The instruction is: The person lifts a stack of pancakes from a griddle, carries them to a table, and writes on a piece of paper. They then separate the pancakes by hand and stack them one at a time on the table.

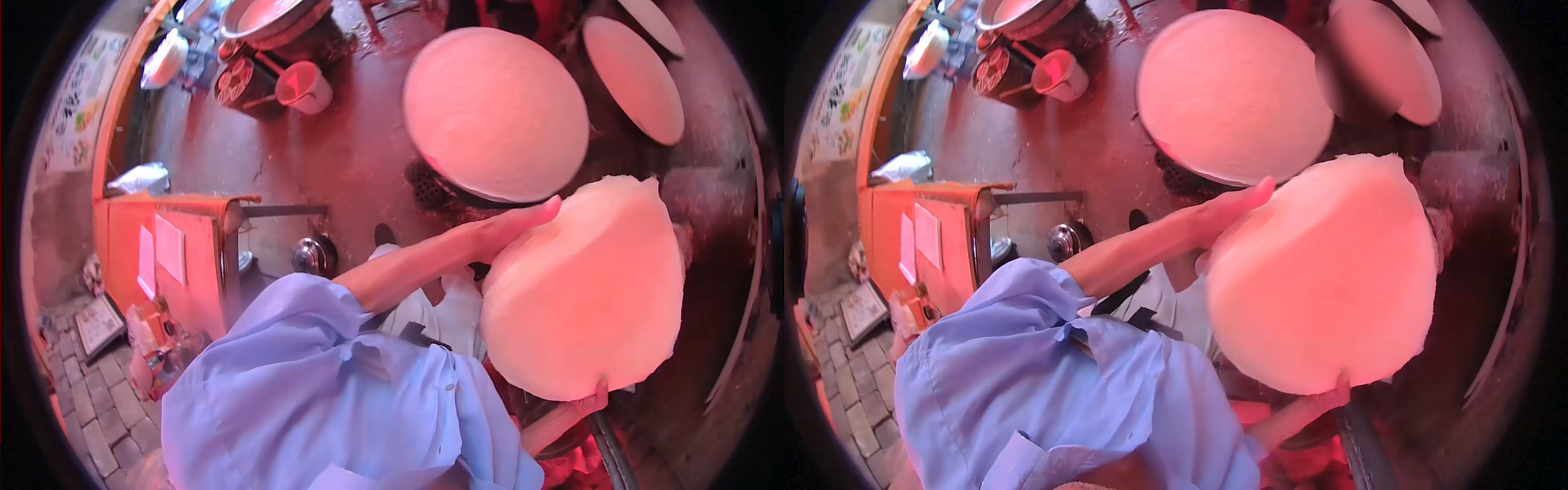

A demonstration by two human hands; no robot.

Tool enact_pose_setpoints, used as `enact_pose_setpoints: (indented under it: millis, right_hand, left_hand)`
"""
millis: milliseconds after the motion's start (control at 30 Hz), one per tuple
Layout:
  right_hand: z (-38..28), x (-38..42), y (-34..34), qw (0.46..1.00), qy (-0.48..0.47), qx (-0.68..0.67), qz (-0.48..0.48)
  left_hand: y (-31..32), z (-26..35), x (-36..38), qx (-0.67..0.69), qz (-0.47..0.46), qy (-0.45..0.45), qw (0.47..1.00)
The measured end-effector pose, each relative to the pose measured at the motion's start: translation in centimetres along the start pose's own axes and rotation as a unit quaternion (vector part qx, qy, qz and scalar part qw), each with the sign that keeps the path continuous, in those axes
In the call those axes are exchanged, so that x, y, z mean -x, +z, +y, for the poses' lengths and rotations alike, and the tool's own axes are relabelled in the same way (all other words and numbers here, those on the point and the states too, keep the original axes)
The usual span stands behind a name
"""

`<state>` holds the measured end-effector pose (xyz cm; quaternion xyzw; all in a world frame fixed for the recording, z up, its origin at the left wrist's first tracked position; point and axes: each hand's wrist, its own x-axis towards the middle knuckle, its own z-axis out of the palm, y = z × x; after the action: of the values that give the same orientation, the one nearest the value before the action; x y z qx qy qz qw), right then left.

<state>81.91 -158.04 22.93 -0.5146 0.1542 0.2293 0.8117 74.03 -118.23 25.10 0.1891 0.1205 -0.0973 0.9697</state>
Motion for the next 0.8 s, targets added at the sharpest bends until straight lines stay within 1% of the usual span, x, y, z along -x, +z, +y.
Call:
enact_pose_setpoints:
  millis: [67,100,133,200,233,267,300,333,367,400,433,467,500,567,600,700,767,800]
  right_hand:
    - [0.7,0.7,2.7,0.992,0.033,0.045,-0.111]
    - [1.3,1.1,4.1,0.983,0.050,0.065,-0.164]
    - [1.9,1.7,6.4,0.977,0.047,0.054,-0.202]
    - [4.8,1.8,13.2,0.957,0.044,0.025,-0.286]
    - [6.5,2.4,17.3,0.963,0.047,0.058,-0.257]
    - [8.4,3.8,21.9,0.968,0.053,0.091,-0.227]
    - [10.1,5.3,26.2,0.972,0.054,0.121,-0.196]
    - [11.9,5.6,30.1,0.973,0.053,0.149,-0.166]
    - [13.5,4.4,32.8,0.953,0.093,0.165,-0.238]
    - [15.7,3.8,35.5,0.937,0.117,0.177,-0.276]
    - [17.8,3.2,38.2,0.920,0.139,0.191,-0.314]
    - [20.2,3.1,41.3,0.914,0.142,0.197,-0.325]
    - [22.1,2.3,43.7,0.887,0.175,0.220,-0.367]
    - [25.7,4.9,50.9,0.871,0.186,0.248,-0.382]
    - [27.7,8.2,55.5,0.884,0.164,0.252,-0.359]
    - [33.8,6.2,62.1,0.801,0.249,0.283,-0.466]
    - [37.6,6.1,67.2,0.763,0.287,0.296,-0.498]
    - [39.9,6.2,70.1,0.743,0.303,0.302,-0.515]
  left_hand:
    - [-1.9,1.7,5.8,0.000,0.025,0.033,0.999]
    - [-3.7,2.5,8.5,0.015,0.006,0.076,0.997]
    - [-4.6,3.5,11.6,0.040,0.024,0.098,0.994]
    - [-6.8,5.9,18.1,0.083,0.063,0.145,0.984]
    - [-9.0,6.9,20.7,0.134,-0.034,0.190,0.972]
    - [-12.0,7.4,23.2,0.178,-0.129,0.233,0.947]
    - [-13.9,8.0,25.8,0.215,-0.223,0.269,0.912]
    - [-14.8,9.1,28.8,0.209,-0.161,0.303,0.916]
    - [-15.6,10.2,31.9,0.202,-0.099,0.334,0.915]
    - [-16.4,10.8,34.8,0.200,-0.036,0.363,0.909]
    - [-17.4,11.3,37.4,0.193,-0.006,0.401,0.896]
    - [-18.7,12.1,39.6,0.183,0.021,0.438,0.880]
    - [-19.8,13.0,41.6,0.172,0.048,0.474,0.862]
    - [-21.3,14.1,45.3,0.201,0.127,0.506,0.829]
    - [-22.0,14.8,47.1,0.215,0.166,0.520,0.810]
    - [-24.2,16.8,51.6,0.245,0.193,0.568,0.761]
    - [-26.0,18.0,54.2,0.200,0.190,0.616,0.738]
    - [-26.8,18.8,55.2,0.198,0.229,0.626,0.719]
